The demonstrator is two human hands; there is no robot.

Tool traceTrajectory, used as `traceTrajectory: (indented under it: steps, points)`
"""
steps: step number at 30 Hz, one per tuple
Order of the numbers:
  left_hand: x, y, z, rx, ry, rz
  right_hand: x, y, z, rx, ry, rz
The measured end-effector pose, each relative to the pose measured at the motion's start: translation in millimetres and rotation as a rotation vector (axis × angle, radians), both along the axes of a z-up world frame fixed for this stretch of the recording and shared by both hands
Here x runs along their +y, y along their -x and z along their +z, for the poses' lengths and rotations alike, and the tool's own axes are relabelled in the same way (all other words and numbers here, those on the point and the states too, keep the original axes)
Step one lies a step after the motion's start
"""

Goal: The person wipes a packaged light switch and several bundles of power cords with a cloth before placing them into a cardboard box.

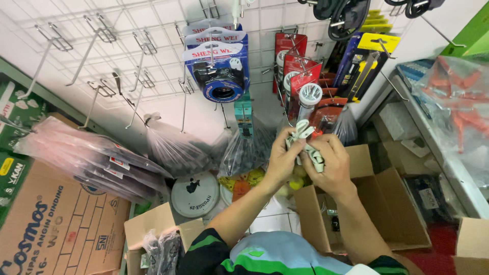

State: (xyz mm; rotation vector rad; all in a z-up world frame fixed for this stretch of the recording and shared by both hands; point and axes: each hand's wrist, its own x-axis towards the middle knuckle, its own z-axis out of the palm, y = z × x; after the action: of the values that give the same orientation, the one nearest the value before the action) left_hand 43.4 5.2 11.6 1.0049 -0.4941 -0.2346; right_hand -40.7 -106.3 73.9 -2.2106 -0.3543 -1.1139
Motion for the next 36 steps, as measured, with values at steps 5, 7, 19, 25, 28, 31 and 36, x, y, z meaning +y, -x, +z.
traceTrajectory:
  steps: [5,7,19,25,28,31,36]
  points:
    - [44,-17,75,-0.498,-0.204,0.241,-19,0,16,-0.045,-0.243,0.294]
    - [56,-8,109,-0.822,-0.418,0.431,-19,0,32,-0.133,-0.324,0.39]
    - [58,10,195,-1.344,-0.445,0.412,-17,7,92,-0.086,-0.133,0.116]
    - [32,-6,213,-0.81,0.042,0.165,-7,-15,85,-0.223,-0.423,0.091]
    - [18,-15,205,-0.66,0.113,0.077,-4,-31,91,-0.237,-0.433,0.05]
    - [13,-25,198,-0.723,0.056,0.144,3,-45,96,-0.202,-0.474,0.088]
    - [19,-40,206,-0.705,0.084,0.195,12,-48,108,-0.178,-0.46,0.217]
